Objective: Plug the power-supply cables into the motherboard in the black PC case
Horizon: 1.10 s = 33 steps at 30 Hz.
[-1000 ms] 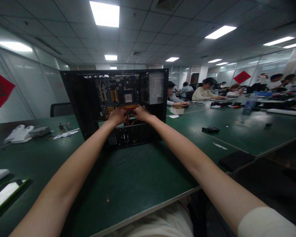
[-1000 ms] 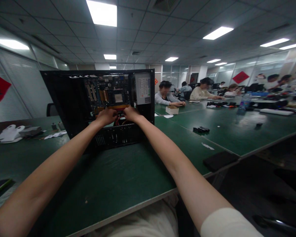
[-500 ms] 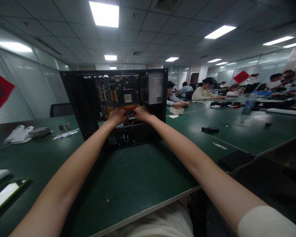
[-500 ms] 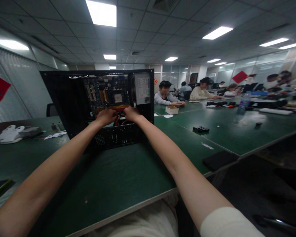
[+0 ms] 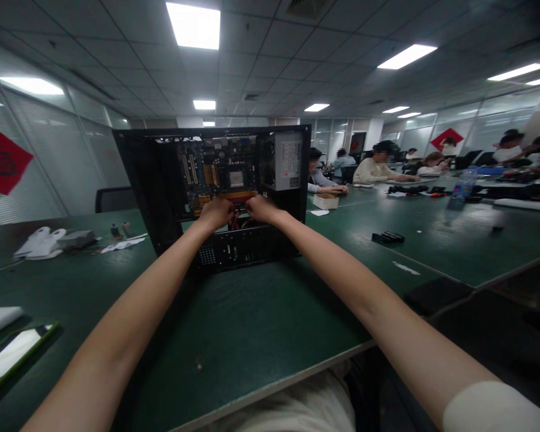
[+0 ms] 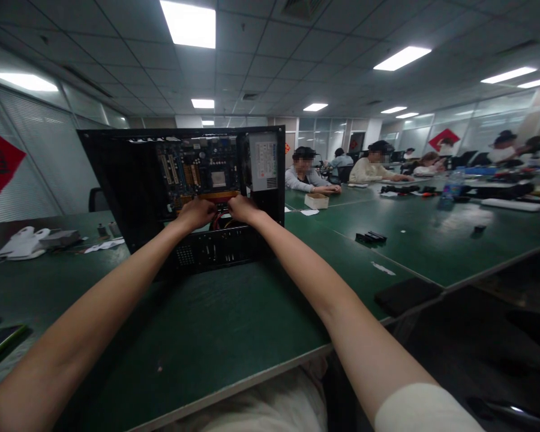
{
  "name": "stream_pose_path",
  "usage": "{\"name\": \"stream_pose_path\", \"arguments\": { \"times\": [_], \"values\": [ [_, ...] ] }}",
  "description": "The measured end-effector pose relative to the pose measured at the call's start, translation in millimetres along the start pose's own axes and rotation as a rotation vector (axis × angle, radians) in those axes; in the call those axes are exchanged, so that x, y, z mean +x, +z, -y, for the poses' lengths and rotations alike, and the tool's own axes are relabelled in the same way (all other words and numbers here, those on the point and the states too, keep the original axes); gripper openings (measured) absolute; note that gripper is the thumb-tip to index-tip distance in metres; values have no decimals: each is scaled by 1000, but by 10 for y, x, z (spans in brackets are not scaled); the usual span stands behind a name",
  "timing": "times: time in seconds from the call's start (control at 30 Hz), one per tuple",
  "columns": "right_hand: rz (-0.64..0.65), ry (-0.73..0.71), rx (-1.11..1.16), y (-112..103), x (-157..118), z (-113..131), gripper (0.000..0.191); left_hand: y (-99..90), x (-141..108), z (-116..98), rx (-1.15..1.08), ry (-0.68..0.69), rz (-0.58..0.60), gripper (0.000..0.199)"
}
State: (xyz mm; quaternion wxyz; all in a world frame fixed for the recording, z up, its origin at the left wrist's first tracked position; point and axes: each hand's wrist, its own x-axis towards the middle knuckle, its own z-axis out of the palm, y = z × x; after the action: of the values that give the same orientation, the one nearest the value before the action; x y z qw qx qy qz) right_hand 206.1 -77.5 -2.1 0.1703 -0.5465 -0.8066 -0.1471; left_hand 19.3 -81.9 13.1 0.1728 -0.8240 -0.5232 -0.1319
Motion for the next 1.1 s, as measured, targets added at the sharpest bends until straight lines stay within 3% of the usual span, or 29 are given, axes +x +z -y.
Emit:
{"name": "stream_pose_path", "arguments": {
  "times": [0.23,0.4,0.5,0.63,0.87,1.1],
  "values": [
    [-49,-61,-87,-148,-140,2,37,14,-79,56,-73,16,-26,37],
    [-24,-25,-178,-201,-525,-168,52,41,-62,100,-139,14,-22,37],
    [9,-163,-260,-192,-863,-306,61,10,-104,148,-180,16,-56,38],
    [-8,-317,-316,-121,-1159,-409,45,-49,-305,165,-262,37,-19,38],
    [-151,-360,-450,-61,-1171,-570,45,-74,-699,-84,-161,-68,2,53],
    [-162,-294,-435,-108,-1213,-561,39,-31,-463,-27,-340,-155,51,48]
  ]
}}
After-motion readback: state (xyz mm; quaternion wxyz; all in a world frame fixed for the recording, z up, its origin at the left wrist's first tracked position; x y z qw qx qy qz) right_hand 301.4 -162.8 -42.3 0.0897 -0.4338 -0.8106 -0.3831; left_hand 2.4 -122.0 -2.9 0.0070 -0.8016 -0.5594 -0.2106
